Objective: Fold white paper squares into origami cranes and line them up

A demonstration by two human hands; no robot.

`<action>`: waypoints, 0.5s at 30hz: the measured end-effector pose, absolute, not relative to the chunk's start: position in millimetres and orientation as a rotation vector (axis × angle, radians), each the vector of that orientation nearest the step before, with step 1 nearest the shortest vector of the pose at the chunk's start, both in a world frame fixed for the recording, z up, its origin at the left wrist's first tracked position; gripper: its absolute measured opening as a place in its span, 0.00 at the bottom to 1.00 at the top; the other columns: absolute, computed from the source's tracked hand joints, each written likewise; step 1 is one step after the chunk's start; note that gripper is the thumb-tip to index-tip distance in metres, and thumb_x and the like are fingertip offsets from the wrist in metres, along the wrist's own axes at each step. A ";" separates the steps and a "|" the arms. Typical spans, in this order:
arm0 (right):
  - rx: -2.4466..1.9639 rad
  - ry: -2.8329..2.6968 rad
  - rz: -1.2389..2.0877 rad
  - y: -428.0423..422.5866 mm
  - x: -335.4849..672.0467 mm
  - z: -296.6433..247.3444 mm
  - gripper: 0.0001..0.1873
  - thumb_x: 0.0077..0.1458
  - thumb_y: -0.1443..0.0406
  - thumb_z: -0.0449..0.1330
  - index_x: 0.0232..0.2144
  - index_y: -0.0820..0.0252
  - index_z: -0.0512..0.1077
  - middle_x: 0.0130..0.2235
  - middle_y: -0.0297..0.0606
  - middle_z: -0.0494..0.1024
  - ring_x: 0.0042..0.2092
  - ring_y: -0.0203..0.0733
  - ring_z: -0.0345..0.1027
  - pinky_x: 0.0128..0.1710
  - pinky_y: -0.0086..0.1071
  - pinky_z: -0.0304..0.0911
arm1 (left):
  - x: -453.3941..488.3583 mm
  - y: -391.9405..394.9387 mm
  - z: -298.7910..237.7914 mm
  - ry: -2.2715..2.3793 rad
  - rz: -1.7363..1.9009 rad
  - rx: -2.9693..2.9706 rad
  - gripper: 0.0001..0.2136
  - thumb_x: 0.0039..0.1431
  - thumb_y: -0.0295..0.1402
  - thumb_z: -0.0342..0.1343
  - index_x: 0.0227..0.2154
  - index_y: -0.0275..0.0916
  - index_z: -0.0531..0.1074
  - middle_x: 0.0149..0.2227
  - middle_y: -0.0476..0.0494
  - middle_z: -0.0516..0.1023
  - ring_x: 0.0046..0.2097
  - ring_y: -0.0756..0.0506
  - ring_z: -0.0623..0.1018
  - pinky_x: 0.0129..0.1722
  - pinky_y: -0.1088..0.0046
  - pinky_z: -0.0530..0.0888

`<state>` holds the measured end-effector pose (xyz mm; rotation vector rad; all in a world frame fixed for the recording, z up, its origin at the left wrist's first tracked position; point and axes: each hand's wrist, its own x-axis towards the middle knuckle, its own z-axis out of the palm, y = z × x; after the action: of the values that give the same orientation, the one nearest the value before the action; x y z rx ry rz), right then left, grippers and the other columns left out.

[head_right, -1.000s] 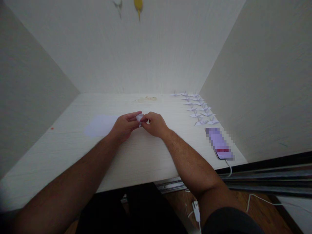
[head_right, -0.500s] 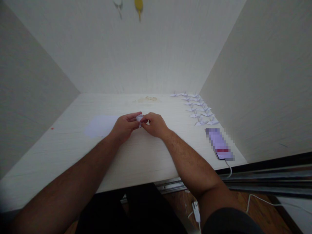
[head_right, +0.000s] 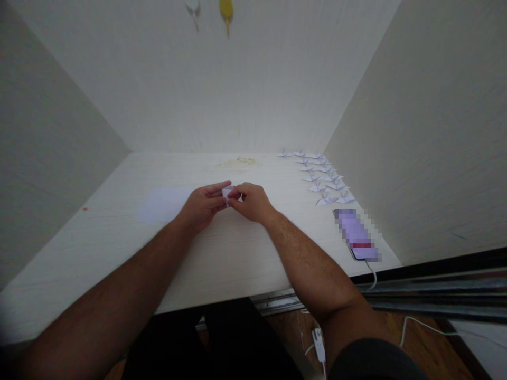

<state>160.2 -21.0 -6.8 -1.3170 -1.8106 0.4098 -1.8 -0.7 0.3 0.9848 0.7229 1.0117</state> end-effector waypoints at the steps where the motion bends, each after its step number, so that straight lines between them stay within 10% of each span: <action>1: -1.304 -1.801 0.428 -21.3 159.9 -6.5 0.03 0.49 0.65 0.67 0.28 0.59 0.77 0.28 0.32 0.75 0.26 0.31 0.59 0.28 0.28 0.56 | -1.7 -0.9 0.3 0.721 1.012 0.986 0.27 0.37 0.21 0.67 0.46 0.30 0.76 0.35 0.40 0.80 0.38 0.45 0.80 0.44 0.61 0.76; 15: -1.333 -1.742 0.526 -20.7 158.8 -7.2 0.05 0.46 0.66 0.68 0.28 0.59 0.76 0.28 0.32 0.75 0.26 0.31 0.60 0.29 0.28 0.57 | -0.8 -3.3 1.9 0.704 1.006 0.956 0.25 0.37 0.22 0.68 0.45 0.30 0.77 0.39 0.36 0.81 0.38 0.43 0.80 0.46 0.58 0.75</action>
<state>158.8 -20.7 -7.2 -1.3331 -1.7417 0.5255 -0.8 -3.3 1.9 0.9556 0.7041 1.0059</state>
